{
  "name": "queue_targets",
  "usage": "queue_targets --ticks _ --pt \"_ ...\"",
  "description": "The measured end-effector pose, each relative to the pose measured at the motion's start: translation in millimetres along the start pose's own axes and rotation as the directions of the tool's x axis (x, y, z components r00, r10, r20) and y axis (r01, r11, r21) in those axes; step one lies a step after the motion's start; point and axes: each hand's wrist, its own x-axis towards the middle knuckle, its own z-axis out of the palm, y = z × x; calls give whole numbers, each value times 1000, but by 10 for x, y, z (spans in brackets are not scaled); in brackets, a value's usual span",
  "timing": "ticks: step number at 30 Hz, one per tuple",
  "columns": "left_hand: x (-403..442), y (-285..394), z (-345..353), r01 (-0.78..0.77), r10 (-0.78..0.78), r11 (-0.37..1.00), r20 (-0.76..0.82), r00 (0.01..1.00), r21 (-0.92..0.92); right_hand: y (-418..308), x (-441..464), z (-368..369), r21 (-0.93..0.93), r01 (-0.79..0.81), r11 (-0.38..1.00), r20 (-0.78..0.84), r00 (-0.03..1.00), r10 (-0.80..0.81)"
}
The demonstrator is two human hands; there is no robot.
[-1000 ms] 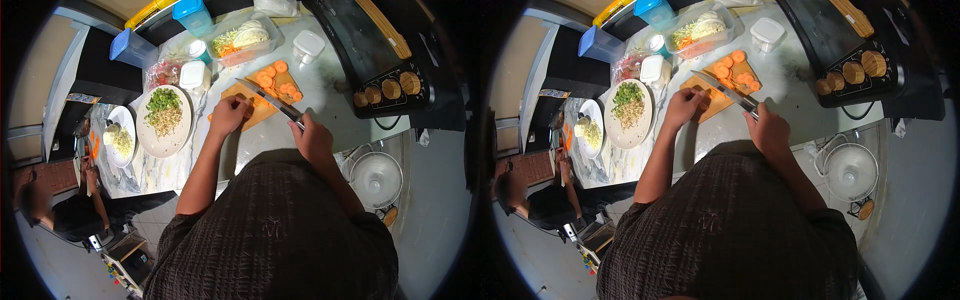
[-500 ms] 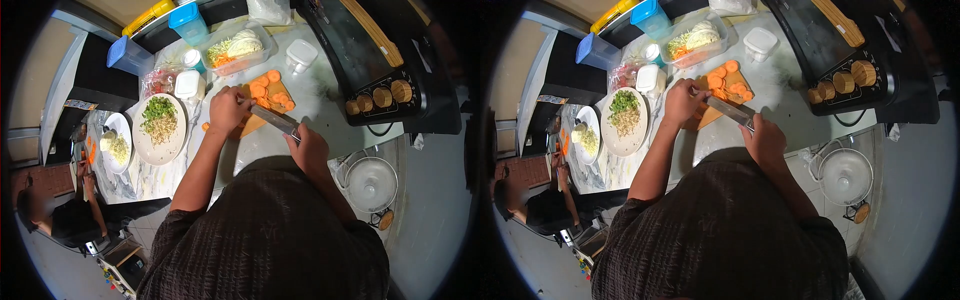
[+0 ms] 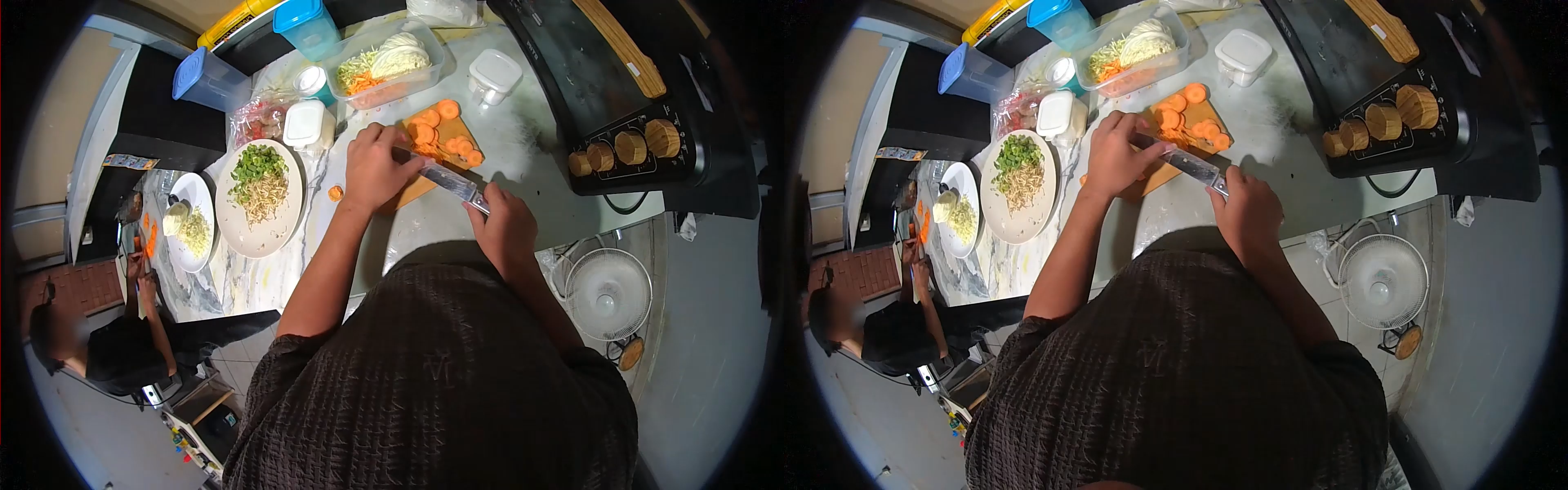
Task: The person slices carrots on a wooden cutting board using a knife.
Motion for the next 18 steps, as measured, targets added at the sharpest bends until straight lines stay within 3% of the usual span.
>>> queue_targets --ticks 5,9,12,14,18 --pt "54 -25 104 5 1 995 -60 998 98 0 -2 -40 6 43 999 -13 999 -43" --pt "66 -18 36 134 -140 990 -124 982 -52 2 -8 -64 16 -16 1000 2 1000 16" --pt "38 -8 -46 245 -253 949 -12 967 -196 50 7 -10 -2 20 1000 -57 998 -20" --pt "-5 20 -66 0 1 996 14 1000 -88 50 9 12 0 36 999 -59 998 -36" --pt "-20 128 -61 -9 13 999 86 996 -50 -13 49 16 20 74 997 -62 995 -73"
